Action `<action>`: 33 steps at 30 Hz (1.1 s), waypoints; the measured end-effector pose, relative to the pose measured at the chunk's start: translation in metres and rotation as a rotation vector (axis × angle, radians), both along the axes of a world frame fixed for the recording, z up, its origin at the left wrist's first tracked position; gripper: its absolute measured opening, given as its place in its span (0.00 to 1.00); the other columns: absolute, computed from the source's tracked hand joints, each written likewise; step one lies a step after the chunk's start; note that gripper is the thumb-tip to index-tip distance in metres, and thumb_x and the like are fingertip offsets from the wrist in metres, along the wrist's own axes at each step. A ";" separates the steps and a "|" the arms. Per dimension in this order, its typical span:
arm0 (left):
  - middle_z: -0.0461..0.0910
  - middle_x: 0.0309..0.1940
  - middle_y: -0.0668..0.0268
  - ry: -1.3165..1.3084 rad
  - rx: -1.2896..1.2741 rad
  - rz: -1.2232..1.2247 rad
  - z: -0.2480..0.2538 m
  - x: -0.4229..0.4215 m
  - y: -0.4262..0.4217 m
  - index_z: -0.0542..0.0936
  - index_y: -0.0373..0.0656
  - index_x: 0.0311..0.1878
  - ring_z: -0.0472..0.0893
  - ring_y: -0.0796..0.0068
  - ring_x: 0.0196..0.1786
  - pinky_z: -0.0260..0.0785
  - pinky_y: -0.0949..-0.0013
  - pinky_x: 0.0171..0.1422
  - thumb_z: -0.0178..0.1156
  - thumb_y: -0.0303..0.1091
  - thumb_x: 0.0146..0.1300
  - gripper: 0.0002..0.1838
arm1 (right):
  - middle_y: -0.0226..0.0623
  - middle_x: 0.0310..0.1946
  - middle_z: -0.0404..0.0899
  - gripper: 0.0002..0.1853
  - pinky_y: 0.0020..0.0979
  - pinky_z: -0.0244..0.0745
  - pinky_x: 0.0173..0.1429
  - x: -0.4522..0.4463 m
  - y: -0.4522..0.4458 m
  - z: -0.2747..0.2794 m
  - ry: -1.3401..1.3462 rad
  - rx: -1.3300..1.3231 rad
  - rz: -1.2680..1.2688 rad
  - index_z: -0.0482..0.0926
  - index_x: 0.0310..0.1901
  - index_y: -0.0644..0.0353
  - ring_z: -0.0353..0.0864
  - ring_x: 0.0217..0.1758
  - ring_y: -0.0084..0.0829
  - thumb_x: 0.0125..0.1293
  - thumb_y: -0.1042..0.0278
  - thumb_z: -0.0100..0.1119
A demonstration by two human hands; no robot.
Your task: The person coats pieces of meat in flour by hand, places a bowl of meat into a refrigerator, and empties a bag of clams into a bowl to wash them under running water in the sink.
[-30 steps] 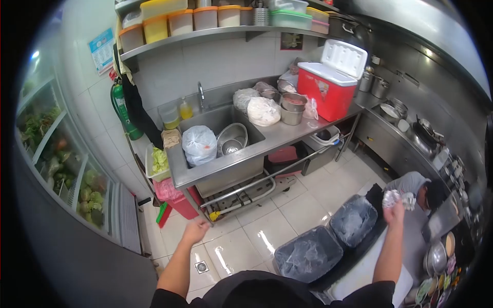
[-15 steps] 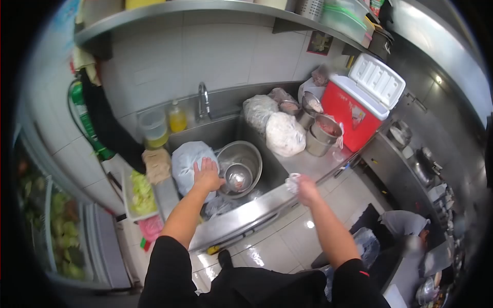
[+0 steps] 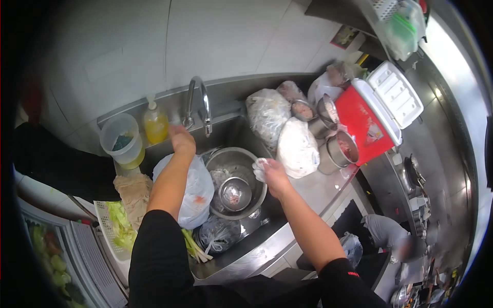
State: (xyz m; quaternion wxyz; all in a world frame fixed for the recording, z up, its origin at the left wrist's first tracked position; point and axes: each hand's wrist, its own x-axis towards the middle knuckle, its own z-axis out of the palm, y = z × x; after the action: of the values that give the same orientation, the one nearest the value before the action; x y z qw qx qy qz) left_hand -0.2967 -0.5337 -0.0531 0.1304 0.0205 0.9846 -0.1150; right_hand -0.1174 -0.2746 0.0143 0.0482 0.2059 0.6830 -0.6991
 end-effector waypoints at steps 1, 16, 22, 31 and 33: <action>0.60 0.74 0.54 0.034 0.116 0.078 -0.006 0.009 -0.007 0.61 0.36 0.73 0.55 0.53 0.78 0.38 0.45 0.79 0.42 0.43 0.73 0.30 | 0.40 0.45 0.81 0.12 0.33 0.79 0.51 -0.016 -0.013 -0.020 0.020 -0.034 0.017 0.74 0.54 0.66 0.82 0.44 0.32 0.76 0.70 0.45; 0.79 0.52 0.61 -0.465 2.564 0.720 -0.016 0.056 0.008 0.73 0.41 0.60 0.79 0.66 0.51 0.73 0.64 0.54 0.50 0.57 0.70 0.29 | 0.44 0.33 0.83 0.16 0.41 0.75 0.47 -0.112 -0.174 -0.056 0.119 0.330 0.055 0.81 0.43 0.66 0.83 0.40 0.44 0.64 0.59 0.60; 0.70 0.64 0.61 -0.015 2.478 0.836 -0.010 0.076 0.056 0.65 0.50 0.70 0.71 0.64 0.63 0.64 0.61 0.67 0.45 0.68 0.69 0.37 | 0.47 0.44 0.84 0.24 0.40 0.75 0.50 -0.120 -0.162 -0.072 0.117 0.082 0.237 0.82 0.48 0.66 0.82 0.50 0.41 0.68 0.49 0.55; 0.80 0.37 0.62 0.127 2.213 0.883 -0.018 0.052 0.042 0.73 0.45 0.58 0.82 0.67 0.38 0.77 0.57 0.42 0.47 0.60 0.72 0.27 | 0.41 0.35 0.85 0.20 0.42 0.76 0.50 -0.112 -0.108 -0.060 0.135 -0.256 0.481 0.82 0.40 0.66 0.83 0.42 0.38 0.69 0.53 0.55; 0.80 0.33 0.61 0.006 2.043 0.857 -0.005 0.053 0.040 0.74 0.45 0.57 0.82 0.66 0.33 0.78 0.55 0.38 0.47 0.55 0.73 0.24 | 0.43 0.36 0.84 0.14 0.41 0.75 0.53 -0.109 -0.035 -0.010 0.335 0.051 0.413 0.82 0.39 0.65 0.83 0.44 0.40 0.67 0.61 0.57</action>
State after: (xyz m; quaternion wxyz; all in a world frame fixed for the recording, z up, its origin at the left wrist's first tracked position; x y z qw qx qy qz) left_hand -0.2435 -0.4935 -0.0579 0.0788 -0.2243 0.5422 0.8059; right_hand -0.2266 -0.3098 0.0043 0.0710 -0.0553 0.7265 -0.6813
